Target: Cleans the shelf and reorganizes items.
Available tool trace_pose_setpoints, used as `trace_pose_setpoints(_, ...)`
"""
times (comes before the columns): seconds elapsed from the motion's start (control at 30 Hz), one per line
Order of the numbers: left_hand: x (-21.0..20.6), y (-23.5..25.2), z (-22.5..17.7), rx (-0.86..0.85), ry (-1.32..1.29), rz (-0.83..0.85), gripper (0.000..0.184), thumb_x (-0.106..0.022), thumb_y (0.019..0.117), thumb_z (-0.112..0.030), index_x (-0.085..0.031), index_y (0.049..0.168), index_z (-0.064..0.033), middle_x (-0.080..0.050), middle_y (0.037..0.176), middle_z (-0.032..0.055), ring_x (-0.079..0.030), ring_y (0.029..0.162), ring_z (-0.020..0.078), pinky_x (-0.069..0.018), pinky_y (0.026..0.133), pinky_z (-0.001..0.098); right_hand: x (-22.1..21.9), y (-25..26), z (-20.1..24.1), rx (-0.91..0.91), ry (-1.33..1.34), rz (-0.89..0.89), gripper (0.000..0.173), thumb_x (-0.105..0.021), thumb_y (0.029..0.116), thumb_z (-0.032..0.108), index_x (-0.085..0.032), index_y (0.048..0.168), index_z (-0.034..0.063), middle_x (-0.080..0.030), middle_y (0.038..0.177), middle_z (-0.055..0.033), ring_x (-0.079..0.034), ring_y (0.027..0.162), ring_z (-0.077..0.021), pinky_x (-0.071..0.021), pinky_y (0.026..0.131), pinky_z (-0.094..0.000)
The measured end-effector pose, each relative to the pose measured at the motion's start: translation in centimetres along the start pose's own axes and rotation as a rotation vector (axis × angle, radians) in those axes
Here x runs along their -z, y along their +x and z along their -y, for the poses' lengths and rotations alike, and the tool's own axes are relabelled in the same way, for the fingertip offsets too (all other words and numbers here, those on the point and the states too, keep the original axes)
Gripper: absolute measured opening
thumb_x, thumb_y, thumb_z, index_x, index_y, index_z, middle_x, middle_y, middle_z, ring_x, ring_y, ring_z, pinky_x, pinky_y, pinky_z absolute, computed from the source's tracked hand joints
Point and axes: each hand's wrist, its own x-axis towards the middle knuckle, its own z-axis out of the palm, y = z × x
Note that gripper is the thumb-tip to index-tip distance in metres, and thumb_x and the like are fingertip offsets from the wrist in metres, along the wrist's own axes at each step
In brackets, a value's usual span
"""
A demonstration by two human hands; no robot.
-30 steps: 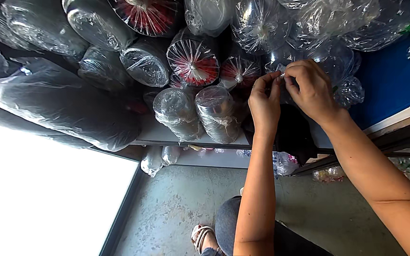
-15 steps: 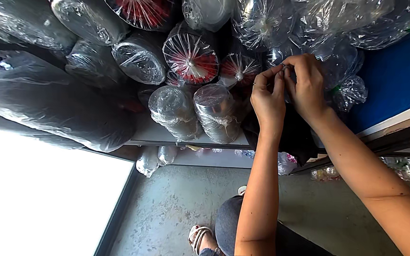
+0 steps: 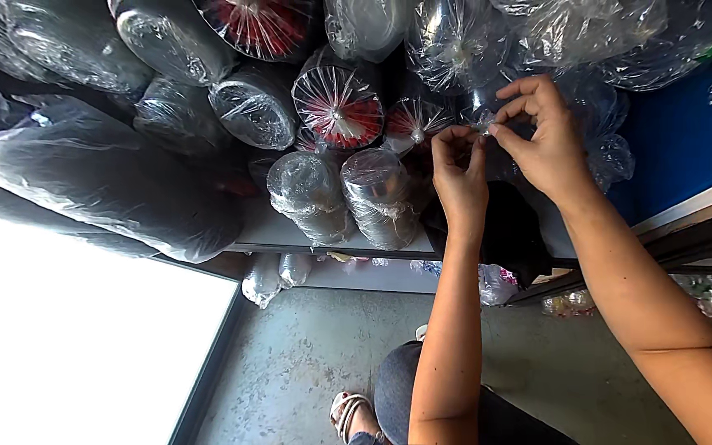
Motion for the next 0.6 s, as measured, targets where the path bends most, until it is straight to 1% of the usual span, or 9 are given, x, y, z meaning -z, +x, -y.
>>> trace_pose_setpoints(0.03,-0.1,0.0,-0.1,0.0,-0.011,-0.001,0.022,-0.066,0.094,0.003,-0.054,0.113,0.0008,-0.066,0.095,0.0075,-0.065,0.084,0.007,-0.0559,0.076,0.022,-0.1,0.1,0.0,0.005,0.027,-0.015,0.037,-0.063,0.0946,0.004,-0.052,0.129,-0.0022,-0.067,0.103,-0.01,-0.065,0.096,-0.0123,-0.0527,0.088,-0.0275)
trace_pose_setpoints(0.1,-0.5,-0.1,-0.2,0.02,-0.072,-0.01,0.018,-0.064,0.093,0.005,-0.051,0.104,-0.0028,-0.064,0.09,0.0056,-0.063,0.08,0.006,-0.0537,0.072,0.0207,-0.5,0.1,-0.2,0.003,0.107,-0.066,0.036,-0.061,0.0943,0.002,-0.049,0.127,-0.0042,-0.065,0.103,-0.0099,-0.064,0.095,-0.0101,-0.0523,0.087,-0.025)
trace_pose_setpoints(0.17,-0.9,-0.2,-0.2,0.086,-0.149,-0.017,0.02,-0.062,0.0937,0.006,-0.047,0.098,-0.0066,-0.063,0.086,0.0032,-0.061,0.078,0.0044,-0.0519,0.071,0.0193,-1.1,0.1,-0.4,-0.023,0.192,-0.122,0.032,-0.06,0.0942,0.0,-0.047,0.123,-0.0028,-0.063,0.101,-0.0071,-0.062,0.095,-0.0071,-0.0515,0.087,-0.0226)
trace_pose_setpoints(0.33,-1.2,-0.1,0.6,0.211,-0.232,-0.044,0.024,-0.062,0.0938,0.007,-0.044,0.093,-0.0094,-0.061,0.081,0.0018,-0.06,0.076,0.0046,-0.0511,0.071,0.0196,-2.0,0.0,-0.9,0.005,0.287,-0.231,0.025,-0.058,0.0936,-0.004,-0.045,0.115,-0.0011,-0.06,0.099,-0.0049,-0.061,0.093,-0.0065,-0.0515,0.086,-0.0227)
trace_pose_setpoints(0.4,-1.2,0.0,0.7,0.246,-0.249,-0.043,0.025,-0.063,0.0937,0.006,-0.044,0.093,-0.0102,-0.061,0.081,0.0012,-0.059,0.075,0.0047,-0.0502,0.07,0.0198,-2.2,0.1,-1.0,0.021,0.311,-0.265,0.023,-0.059,0.0935,-0.004,-0.045,0.111,0.0003,-0.059,0.098,-0.0041,-0.061,0.091,-0.0057,-0.0525,0.084,-0.0218)
trace_pose_setpoints(0.47,-0.9,0.2,0.7,0.292,-0.269,-0.03,0.024,-0.064,0.0936,0.005,-0.046,0.096,-0.0101,-0.061,0.082,0.0007,-0.059,0.074,0.0048,-0.0494,0.07,0.02,-2.2,0.1,-1.0,0.02,0.287,-0.263,0.02,-0.059,0.0951,-0.003,-0.046,0.111,-0.0005,-0.06,0.099,-0.005,-0.062,0.092,-0.0055,-0.0527,0.083,-0.021)
trace_pose_setpoints(0.53,-0.5,0.2,0.7,0.325,-0.25,-0.009,0.02,-0.066,0.0946,0.002,-0.051,0.103,-0.0081,-0.063,0.088,0.0008,-0.061,0.079,0.0053,-0.052,0.075,0.0215,-1.7,0.0,-0.8,0.003,0.19,-0.216,0.018,-0.06,0.0976,0.001,-0.051,0.112,-0.0042,-0.061,0.102,-0.0083,-0.062,0.094,-0.0064,-0.0526,0.086,-0.0211)
trace_pose_setpoints(0.6,-0.1,0.1,0.4,0.326,-0.185,0.022,0.016,-0.066,0.096,-0.003,-0.058,0.109,-0.0042,-0.063,0.094,0.0021,-0.062,0.084,0.006,-0.0538,0.078,0.0228,-1.1,0.0,-0.7,-0.003,0.083,-0.17,0.018,-0.06,0.0995,0.005,-0.057,0.114,-0.0052,-0.064,0.106,-0.0118,-0.064,0.097,-0.0082,-0.0523,0.088,-0.0224)
